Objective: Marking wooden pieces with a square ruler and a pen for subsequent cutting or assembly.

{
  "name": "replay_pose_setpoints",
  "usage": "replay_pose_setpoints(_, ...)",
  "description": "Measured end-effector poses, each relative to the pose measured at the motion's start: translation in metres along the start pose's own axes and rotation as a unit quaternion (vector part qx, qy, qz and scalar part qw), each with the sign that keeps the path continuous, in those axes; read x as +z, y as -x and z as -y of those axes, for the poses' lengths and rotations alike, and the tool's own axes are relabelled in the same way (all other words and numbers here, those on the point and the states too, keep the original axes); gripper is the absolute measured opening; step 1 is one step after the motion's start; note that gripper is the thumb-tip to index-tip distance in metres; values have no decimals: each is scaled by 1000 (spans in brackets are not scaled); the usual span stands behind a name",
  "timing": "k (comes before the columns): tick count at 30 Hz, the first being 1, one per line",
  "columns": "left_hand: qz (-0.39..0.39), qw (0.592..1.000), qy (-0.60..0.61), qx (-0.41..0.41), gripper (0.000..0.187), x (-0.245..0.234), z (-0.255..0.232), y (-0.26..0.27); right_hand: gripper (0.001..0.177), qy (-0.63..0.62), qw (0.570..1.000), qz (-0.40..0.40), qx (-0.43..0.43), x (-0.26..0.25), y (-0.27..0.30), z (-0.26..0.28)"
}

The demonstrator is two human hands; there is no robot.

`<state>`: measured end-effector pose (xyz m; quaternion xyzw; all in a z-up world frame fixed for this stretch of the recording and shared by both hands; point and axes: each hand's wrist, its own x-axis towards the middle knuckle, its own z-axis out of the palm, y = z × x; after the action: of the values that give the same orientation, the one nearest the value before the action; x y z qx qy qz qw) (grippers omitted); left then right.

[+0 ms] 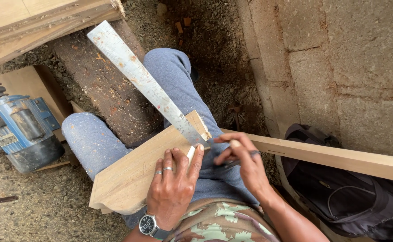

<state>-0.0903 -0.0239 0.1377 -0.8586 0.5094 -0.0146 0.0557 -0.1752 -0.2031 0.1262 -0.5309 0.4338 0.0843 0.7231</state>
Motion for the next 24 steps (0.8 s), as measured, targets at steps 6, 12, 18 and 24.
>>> replay_pose_setpoints(6, -21, 1000, 7, 7, 49, 5, 2, -1, 65, 134, 953, -121, -243, -12, 18, -8)
replay_pose_setpoints(12, -9, 1000, -6, 5, 49, 1, 2, -2, 28, 268, 864, -35, -425, 2, 7, 21)
replay_pose_setpoints(18, -14, 1000, -3, 7, 49, 1, 2, -1, 28, 288, 863, -16, -416, 3, 6, 22)
replay_pose_setpoints(24, -16, 1000, 11, 9, 48, 3, 5, -2, 28, 303, 857, -22, -416, -9, 13, 16)
